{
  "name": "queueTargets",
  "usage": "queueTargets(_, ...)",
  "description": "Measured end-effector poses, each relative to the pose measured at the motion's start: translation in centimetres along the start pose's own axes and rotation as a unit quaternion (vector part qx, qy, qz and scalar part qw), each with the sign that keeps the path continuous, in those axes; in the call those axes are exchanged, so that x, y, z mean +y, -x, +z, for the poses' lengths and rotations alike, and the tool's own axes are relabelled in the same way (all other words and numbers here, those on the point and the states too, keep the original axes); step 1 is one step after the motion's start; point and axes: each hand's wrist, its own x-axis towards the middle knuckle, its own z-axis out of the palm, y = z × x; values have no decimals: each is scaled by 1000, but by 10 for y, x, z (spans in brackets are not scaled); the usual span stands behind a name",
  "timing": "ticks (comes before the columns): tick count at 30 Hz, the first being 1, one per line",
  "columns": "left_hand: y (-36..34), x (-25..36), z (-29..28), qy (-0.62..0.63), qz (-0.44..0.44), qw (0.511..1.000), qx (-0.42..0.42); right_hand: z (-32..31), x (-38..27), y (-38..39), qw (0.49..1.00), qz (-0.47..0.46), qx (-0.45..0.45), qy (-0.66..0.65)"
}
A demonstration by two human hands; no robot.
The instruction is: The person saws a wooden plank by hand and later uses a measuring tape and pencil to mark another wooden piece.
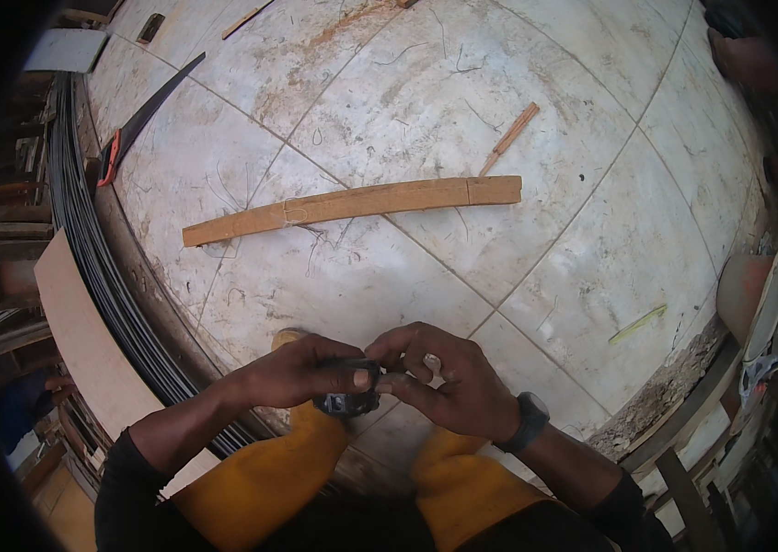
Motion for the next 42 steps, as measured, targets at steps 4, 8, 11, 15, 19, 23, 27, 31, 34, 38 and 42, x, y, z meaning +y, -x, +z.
queueTargets(4, -22, -4, -1, 108, -3, 994, -21, -7, 18, 5, 990, 46, 38, -126)
queueTargets(8, -36, -9, -3, 105, -24, 994, -23, -14, 38, 8, 994, 79, 20, -68)
queueTargets(11, -38, -14, -16, 128, -21, 992, 3, -22, 36, 5, 994, 74, 70, -43)
queueTargets(15, -26, -14, -52, 17, -63, 987, 149, -53, 41, -8, 947, 131, 218, -196)
queueTargets(19, -3, -4, -95, -109, -82, 969, 206, -73, 42, -34, 917, 99, 335, -194)
queueTargets(23, 6, 4, -109, -302, -95, 902, 294, -77, 41, -52, 914, 62, 352, -190)
queueTargets(27, 15, 1, -119, -316, -103, 907, 258, -73, 51, -54, 921, 53, 332, -197)
queueTargets(31, 20, -3, -126, -266, -135, 923, 243, -97, 49, -50, 911, 36, 393, 122)
queueTargets(34, 20, -7, -139, -278, -127, 921, 240, -121, 47, -51, 899, -11, 372, 231)
queueTargets(38, 13, 12, -143, -268, -117, 927, 235, -136, 45, -60, 911, -55, 293, 285)
queueTargets(42, 2, 20, -150, -281, -117, 924, 233, -141, 48, -64, 906, -60, 265, 324)
